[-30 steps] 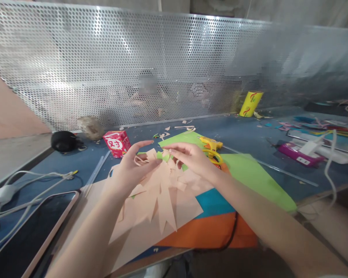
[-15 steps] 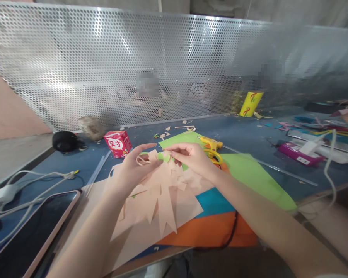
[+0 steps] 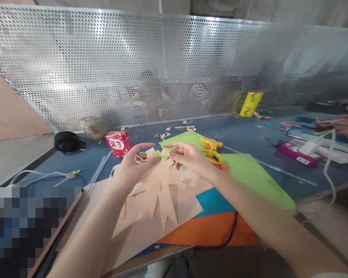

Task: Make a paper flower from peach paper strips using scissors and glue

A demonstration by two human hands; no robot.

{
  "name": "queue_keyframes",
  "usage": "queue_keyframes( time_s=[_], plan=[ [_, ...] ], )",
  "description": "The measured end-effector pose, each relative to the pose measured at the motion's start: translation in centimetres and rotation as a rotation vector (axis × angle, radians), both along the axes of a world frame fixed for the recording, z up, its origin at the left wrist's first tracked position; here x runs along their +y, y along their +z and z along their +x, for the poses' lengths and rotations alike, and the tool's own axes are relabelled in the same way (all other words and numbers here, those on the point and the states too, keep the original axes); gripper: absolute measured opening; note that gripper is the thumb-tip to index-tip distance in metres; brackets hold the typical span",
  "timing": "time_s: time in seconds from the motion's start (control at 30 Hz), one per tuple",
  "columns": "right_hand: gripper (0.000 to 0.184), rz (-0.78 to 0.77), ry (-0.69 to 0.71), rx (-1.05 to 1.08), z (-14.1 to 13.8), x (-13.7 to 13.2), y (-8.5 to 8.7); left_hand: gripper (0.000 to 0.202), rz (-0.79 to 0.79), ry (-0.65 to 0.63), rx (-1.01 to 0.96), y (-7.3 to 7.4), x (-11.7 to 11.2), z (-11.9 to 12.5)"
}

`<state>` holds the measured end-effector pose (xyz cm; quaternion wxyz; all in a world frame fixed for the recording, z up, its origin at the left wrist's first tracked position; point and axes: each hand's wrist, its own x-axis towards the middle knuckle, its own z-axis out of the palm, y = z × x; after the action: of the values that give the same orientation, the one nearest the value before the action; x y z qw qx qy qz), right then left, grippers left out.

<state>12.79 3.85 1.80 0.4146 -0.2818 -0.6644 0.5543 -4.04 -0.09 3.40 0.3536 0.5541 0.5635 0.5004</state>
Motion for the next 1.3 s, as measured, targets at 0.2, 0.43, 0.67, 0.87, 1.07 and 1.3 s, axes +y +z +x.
queue_keyframes(
  time_s=[0.2,0.43,0.67,0.87,1.07,1.3],
  plan=[
    [0.039,-0.054,-0.054,0.036,-0.8,0.2,-1.3,0.055,-0.011,0.006,-0.028,-0.2,0.2,0.3],
    [0.031,-0.05,-0.14,0.02,-0.7,0.6,-1.0,0.051,-0.104,-0.117,-0.146,0.1,0.4,-0.4],
    [0.033,-0.026,-0.249,0.081,-0.4,0.7,-0.4,0.044,-0.085,-0.084,-0.37,-0.2,1.6,-2.3],
    [0.035,0.076,-0.336,0.16,-0.2,1.1,-0.2,0.045,-0.094,-0.095,-0.474,-1.3,1.9,-1.8],
    [0.037,0.124,-0.375,0.15,0.0,1.1,0.0,0.03,-0.173,-0.18,-0.309,-2.8,2.0,-0.8],
    [0.023,-0.028,-0.401,0.219,0.2,1.8,0.0,0.02,-0.212,-0.157,-0.548,-3.8,2.7,-0.5]
  ],
)
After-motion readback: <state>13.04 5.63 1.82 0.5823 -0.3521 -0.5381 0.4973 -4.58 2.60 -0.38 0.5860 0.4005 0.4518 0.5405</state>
